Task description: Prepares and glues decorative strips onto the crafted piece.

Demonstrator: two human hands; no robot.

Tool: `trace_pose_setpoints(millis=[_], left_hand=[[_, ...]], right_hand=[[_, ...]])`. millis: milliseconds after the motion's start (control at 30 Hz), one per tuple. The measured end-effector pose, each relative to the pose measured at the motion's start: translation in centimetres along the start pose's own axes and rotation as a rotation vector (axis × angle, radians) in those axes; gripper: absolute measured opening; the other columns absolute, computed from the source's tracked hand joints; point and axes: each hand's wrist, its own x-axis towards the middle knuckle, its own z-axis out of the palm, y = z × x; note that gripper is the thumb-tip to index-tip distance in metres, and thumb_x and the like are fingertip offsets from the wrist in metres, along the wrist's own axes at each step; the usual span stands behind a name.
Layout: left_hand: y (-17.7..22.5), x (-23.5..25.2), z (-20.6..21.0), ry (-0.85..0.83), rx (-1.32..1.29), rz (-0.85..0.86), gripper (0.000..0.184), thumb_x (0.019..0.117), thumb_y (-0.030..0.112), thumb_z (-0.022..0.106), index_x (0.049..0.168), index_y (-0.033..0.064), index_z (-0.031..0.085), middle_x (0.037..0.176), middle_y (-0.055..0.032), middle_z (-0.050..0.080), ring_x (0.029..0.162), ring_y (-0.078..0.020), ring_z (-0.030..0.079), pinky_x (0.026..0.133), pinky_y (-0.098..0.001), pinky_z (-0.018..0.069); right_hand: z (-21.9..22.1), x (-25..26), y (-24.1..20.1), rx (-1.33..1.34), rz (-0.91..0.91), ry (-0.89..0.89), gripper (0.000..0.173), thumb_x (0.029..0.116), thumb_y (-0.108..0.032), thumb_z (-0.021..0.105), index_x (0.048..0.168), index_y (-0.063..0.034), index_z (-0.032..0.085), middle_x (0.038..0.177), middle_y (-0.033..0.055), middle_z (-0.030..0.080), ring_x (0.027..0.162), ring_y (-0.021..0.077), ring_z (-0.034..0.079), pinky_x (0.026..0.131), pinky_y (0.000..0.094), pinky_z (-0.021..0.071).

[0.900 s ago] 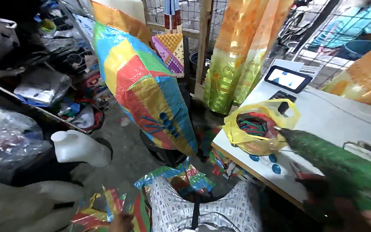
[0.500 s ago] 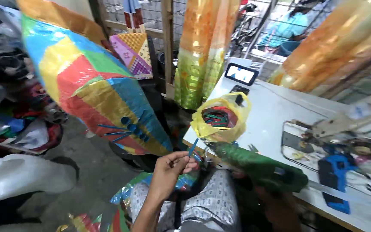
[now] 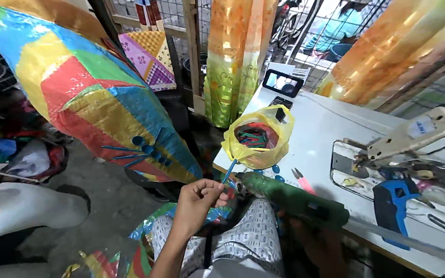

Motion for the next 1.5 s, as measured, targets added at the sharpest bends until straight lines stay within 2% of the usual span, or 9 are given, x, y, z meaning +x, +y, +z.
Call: trace_pose_setpoints(millis=[100,367,667,867,933,1067,1233,1367,1500], left_hand=[[0.08,-0.11,-0.10,0.002,-0.008,0.002,0.007,0.0989,0.003,0.063,0.097,0.0003,0.070,0.076,-0.0006,0.074,0.067,-0.0085,0.073,0.066,-0.0228,0.0628],[0.12,-0.29,-0.06,-0.012,-0.001,0.012,0.006,0.0980,0.001,0.063,0.099,-0.0005,0.069,0.078,-0.0008,0.074,0.069,-0.0089,0.073,0.068,-0.0231,0.0633],[-0.06,-0.33,-0.22,-0.017,0.000,0.013,0.007,0.0978,0.001,0.063,0.100,-0.0012,0.069,0.079,-0.0020,0.075,0.069,-0.0098,0.073,0.068,-0.0236,0.0634],[-0.07,-0.36,-0.24,-0.009,-0.003,0.010,0.008,0.0973,-0.001,0.061,0.101,-0.0017,0.069,0.079,-0.0021,0.075,0.069,-0.0102,0.073,0.067,-0.0242,0.0637],[-0.06,-0.36,-0.19,-0.006,0.003,0.010,0.008,0.0977,0.001,0.062,0.101,-0.0020,0.069,0.078,-0.0016,0.074,0.069,-0.0101,0.073,0.067,-0.0243,0.0637],[0.03,-0.37,-0.20,-0.001,0.002,-0.006,0.008,0.0976,0.000,0.063,0.101,-0.0017,0.069,0.078,-0.0016,0.074,0.069,-0.0097,0.073,0.067,-0.0237,0.0635],[0.04,-0.42,-0.25,-0.008,-0.001,-0.014,0.007,0.0973,0.000,0.063,0.101,-0.0015,0.069,0.078,-0.0013,0.074,0.068,-0.0088,0.073,0.067,-0.0227,0.0631],[0.01,-0.43,-0.27,-0.016,0.001,-0.015,0.007,0.0974,0.001,0.063,0.100,-0.0011,0.069,0.077,-0.0009,0.074,0.068,-0.0087,0.073,0.068,-0.0230,0.0632],[0.05,-0.48,-0.25,-0.017,0.004,-0.018,0.007,0.0969,0.000,0.063,0.099,-0.0012,0.070,0.077,-0.0006,0.075,0.068,-0.0085,0.073,0.067,-0.0226,0.0631]], right_hand=[[0.05,0.24,0.38,-0.004,-0.020,-0.016,0.029,0.0994,-0.046,0.063,0.123,-0.0298,0.066,0.103,-0.0162,0.073,0.089,-0.0045,0.069,0.079,0.0173,0.0594],[0.05,0.66,0.31,-0.028,-0.027,-0.030,0.028,0.0988,-0.046,0.064,0.121,-0.0293,0.066,0.101,-0.0183,0.073,0.089,-0.0068,0.068,0.078,0.0155,0.0589],[-0.09,0.45,0.23,-0.047,-0.027,-0.072,0.033,0.0991,-0.045,0.064,0.126,-0.0251,0.064,0.104,-0.0168,0.072,0.092,-0.0074,0.067,0.082,0.0156,0.0581],[-0.15,0.25,-0.41,-0.041,-0.010,-0.102,0.031,0.0982,-0.042,0.066,0.125,-0.0265,0.065,0.106,-0.0206,0.071,0.095,-0.0102,0.066,0.083,0.0136,0.0571],[-0.15,0.30,-0.39,-0.039,-0.013,-0.114,0.031,0.0983,-0.042,0.066,0.125,-0.0267,0.066,0.107,-0.0194,0.071,0.096,-0.0094,0.066,0.085,0.0147,0.0572],[-0.15,0.25,-0.09,-0.064,-0.017,-0.109,0.034,0.0987,-0.043,0.065,0.125,-0.0211,0.065,0.104,-0.0158,0.072,0.093,-0.0085,0.066,0.083,0.0151,0.0575],[-0.19,0.37,-0.12,-0.069,-0.008,-0.112,0.035,0.0985,-0.045,0.064,0.125,-0.0218,0.065,0.103,-0.0161,0.072,0.092,-0.0087,0.066,0.082,0.0145,0.0575],[-0.21,0.43,0.06,-0.103,-0.008,-0.073,0.037,0.0991,-0.046,0.063,0.120,-0.0151,0.066,0.100,-0.0124,0.072,0.090,-0.0085,0.066,0.080,0.0149,0.0577],[-0.26,0.71,0.18,-0.123,-0.032,-0.039,0.032,0.0999,-0.046,0.062,0.118,-0.0195,0.065,0.099,-0.0146,0.071,0.089,-0.0098,0.065,0.079,0.0139,0.0570]])
